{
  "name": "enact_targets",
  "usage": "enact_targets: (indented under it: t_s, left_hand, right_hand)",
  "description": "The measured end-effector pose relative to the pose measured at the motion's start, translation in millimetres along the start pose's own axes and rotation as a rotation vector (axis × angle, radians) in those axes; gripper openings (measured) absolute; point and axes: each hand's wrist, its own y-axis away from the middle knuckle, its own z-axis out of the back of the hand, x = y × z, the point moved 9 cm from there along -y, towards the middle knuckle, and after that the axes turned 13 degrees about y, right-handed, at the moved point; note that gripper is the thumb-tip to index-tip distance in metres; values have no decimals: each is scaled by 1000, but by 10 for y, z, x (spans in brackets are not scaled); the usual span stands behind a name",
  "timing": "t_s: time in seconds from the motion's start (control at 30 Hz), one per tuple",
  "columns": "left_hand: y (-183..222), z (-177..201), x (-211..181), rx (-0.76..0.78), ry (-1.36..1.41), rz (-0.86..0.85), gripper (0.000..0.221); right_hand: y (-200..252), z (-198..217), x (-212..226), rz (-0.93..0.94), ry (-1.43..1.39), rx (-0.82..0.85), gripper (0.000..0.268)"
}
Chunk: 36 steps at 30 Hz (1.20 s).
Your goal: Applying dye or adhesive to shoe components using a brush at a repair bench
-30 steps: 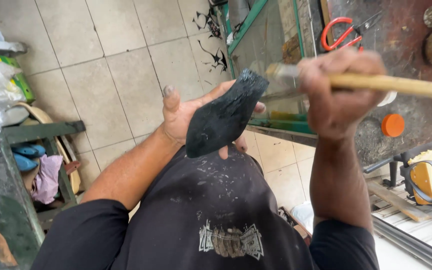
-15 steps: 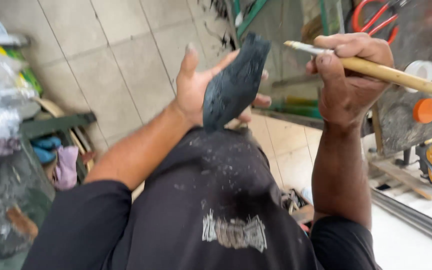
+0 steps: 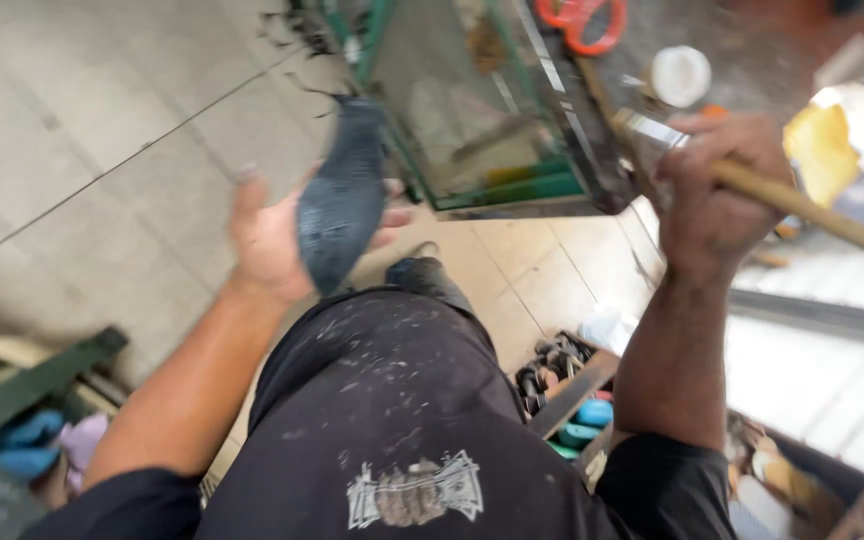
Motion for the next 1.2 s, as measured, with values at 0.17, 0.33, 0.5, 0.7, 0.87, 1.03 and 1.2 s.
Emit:
enact_targets:
  t_s: [0.17, 0.33, 0.5, 0.7, 0.87, 1.03, 1.2]
  left_hand:
    - [-21, -152, 32, 40, -57, 62, 106]
    - [-205, -131, 168, 38, -94, 108, 109]
    - [-466, -247, 259, 26, -204, 73, 111]
    - [-714, -271, 266, 37, -279, 61, 112]
    - [-946, -216, 297, 74, -287, 54, 111]
    - [-1142, -162, 269, 25, -303, 67, 106]
    - [-1399, -280, 256, 100, -297, 196, 92]
  right_hand:
    - [-219, 410, -589, -116, -164, -8, 11]
    - [-353, 213, -1109, -167, 82, 131, 18]
    - [-474, -155, -1364, -32, 189, 258, 16]
    - [-457, -384, -1569, -53, 256, 395, 13]
    - [-465, -236, -1774, -221, -123, 207, 18]
    - [-326, -282, -1834, -334, -561, 169, 15]
    - [-70, -346, -2169, -613, -571, -39, 20]
